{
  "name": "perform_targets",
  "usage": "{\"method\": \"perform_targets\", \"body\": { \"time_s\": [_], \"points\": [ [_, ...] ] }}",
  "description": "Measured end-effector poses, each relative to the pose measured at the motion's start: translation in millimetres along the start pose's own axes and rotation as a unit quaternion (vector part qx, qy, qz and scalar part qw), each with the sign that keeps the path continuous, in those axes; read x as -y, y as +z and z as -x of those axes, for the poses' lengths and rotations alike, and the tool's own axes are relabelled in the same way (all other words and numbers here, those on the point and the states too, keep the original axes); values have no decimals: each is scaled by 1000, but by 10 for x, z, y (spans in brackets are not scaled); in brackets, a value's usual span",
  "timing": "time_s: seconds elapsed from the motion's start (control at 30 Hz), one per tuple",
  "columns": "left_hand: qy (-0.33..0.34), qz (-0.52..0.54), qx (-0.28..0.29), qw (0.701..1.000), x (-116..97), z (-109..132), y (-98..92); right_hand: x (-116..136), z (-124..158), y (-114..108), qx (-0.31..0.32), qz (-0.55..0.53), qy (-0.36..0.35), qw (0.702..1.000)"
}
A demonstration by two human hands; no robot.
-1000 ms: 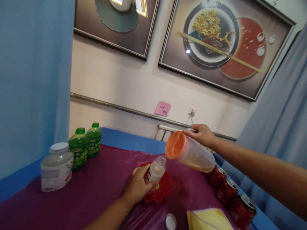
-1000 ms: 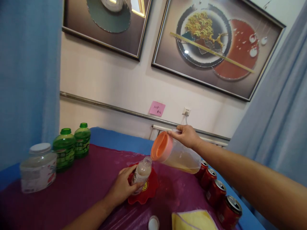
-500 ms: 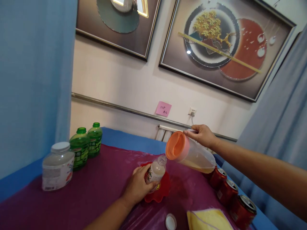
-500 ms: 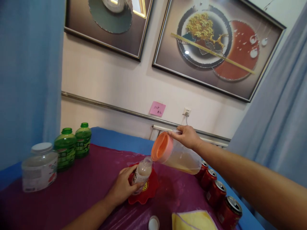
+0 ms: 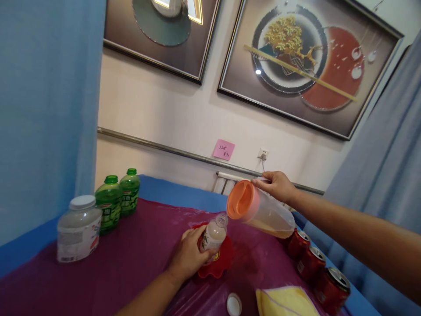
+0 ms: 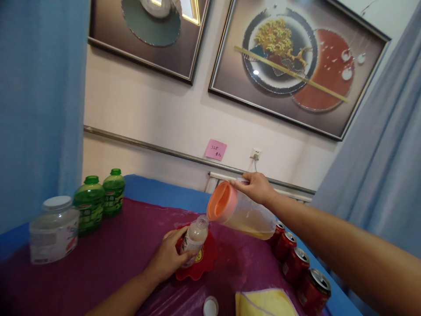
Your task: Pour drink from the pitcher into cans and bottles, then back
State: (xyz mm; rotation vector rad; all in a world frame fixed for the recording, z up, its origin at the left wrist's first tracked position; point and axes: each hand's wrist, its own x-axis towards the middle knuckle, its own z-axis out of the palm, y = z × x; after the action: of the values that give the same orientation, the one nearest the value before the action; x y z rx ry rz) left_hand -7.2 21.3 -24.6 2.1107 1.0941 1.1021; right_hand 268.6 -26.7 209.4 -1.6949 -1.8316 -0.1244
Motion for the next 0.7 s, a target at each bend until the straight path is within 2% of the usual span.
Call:
{"method": "perform_targets", "body": {
  "time_s": [0.7],
  "points": [
    [3,-2,-16,1000,-55,4,-25,32,12,-16,2,-7,2,1000]
  ]
}}
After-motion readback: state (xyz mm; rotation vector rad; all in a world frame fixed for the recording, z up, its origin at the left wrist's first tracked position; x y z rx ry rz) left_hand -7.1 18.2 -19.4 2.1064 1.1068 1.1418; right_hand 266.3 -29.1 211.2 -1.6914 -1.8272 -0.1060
